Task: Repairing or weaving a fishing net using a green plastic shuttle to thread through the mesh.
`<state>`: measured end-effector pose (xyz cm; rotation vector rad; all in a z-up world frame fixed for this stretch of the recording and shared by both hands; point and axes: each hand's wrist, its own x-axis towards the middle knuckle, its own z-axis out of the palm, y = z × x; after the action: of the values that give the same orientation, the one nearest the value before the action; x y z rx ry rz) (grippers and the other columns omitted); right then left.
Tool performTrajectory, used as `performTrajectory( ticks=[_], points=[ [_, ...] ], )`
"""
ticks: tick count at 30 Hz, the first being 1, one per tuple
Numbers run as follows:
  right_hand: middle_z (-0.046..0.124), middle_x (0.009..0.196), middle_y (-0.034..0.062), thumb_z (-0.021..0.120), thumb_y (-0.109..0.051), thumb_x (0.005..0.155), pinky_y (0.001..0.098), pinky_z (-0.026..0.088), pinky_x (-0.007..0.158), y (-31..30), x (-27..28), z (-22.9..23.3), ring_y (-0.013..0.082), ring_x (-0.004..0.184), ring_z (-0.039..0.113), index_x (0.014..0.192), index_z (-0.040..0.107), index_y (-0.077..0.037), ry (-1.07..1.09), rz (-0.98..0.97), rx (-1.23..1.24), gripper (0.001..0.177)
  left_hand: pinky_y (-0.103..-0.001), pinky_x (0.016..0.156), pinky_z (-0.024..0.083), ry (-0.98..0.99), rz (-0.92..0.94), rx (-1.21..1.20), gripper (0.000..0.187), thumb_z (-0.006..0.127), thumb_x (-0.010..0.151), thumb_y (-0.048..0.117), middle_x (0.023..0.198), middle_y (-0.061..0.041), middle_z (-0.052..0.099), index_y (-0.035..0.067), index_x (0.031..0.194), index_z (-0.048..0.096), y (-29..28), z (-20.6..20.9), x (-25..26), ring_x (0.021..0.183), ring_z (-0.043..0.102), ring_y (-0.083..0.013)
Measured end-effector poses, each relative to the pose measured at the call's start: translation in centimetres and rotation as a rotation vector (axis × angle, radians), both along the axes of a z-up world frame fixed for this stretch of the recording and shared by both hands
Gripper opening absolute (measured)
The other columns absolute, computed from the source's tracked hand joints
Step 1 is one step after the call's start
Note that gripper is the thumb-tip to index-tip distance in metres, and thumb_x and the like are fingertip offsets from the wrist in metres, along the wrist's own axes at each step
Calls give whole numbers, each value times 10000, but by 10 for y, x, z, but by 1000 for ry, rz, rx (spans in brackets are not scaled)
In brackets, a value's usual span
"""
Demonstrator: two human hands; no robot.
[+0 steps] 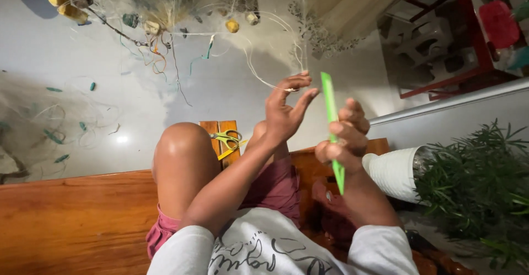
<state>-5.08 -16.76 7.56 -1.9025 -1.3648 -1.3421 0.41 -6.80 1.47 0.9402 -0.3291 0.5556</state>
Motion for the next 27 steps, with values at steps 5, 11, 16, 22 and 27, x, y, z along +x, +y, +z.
performTrajectory(
  ticks=[5, 11, 16, 22, 27],
  points=[
    [564, 1003, 152, 554, -140, 1022, 601, 477, 1027, 13, -5, 21, 339, 951, 608, 1121, 556, -42, -31, -225, 35, 139, -377, 863, 565, 36, 95, 40, 229, 860, 792, 152, 943, -124, 731, 60, 916, 691, -10, 6, 0, 1033, 717, -334],
    [552, 974, 203, 643, 18, 908, 426, 574, 672, -20, -29, -8, 291, 746, 608, 1030, 759, 71, 33, -413, 15, 177, -371, 901, 555, 101, 15, -54, 261, 854, 812, 205, 994, -102, 731, 68, 959, 687, -21, 11, -2, 1104, 697, -311],
    [586, 980, 149, 603, -85, 1005, 384, 550, 727, -42, -38, -7, 252, 786, 605, 1153, 729, 55, 105, -555, 21, 240, -380, 906, 555, 89, -23, -62, 250, 838, 829, 216, 1017, -99, 728, 74, 977, 696, -27, 10, -5, 1123, 689, -321],
    [595, 956, 156, 576, -10, 1010, 373, 525, 704, -41, -44, 7, 271, 771, 613, 1215, 693, 62, 303, -574, 4, 247, -382, 928, 552, 60, -26, -55, 298, 866, 792, 204, 1038, -102, 720, 71, 999, 698, -30, 12, -7, 1147, 678, -322],
    [606, 865, 289, 590, -228, 1026, 515, 490, 645, -30, -50, 27, 405, 709, 622, 1325, 574, 88, 737, -650, -46, 435, -376, 939, 553, 57, -45, -55, 336, 884, 767, 200, 1058, -104, 717, 65, 1010, 696, -29, 9, -8, 1170, 665, -319]
  ],
)
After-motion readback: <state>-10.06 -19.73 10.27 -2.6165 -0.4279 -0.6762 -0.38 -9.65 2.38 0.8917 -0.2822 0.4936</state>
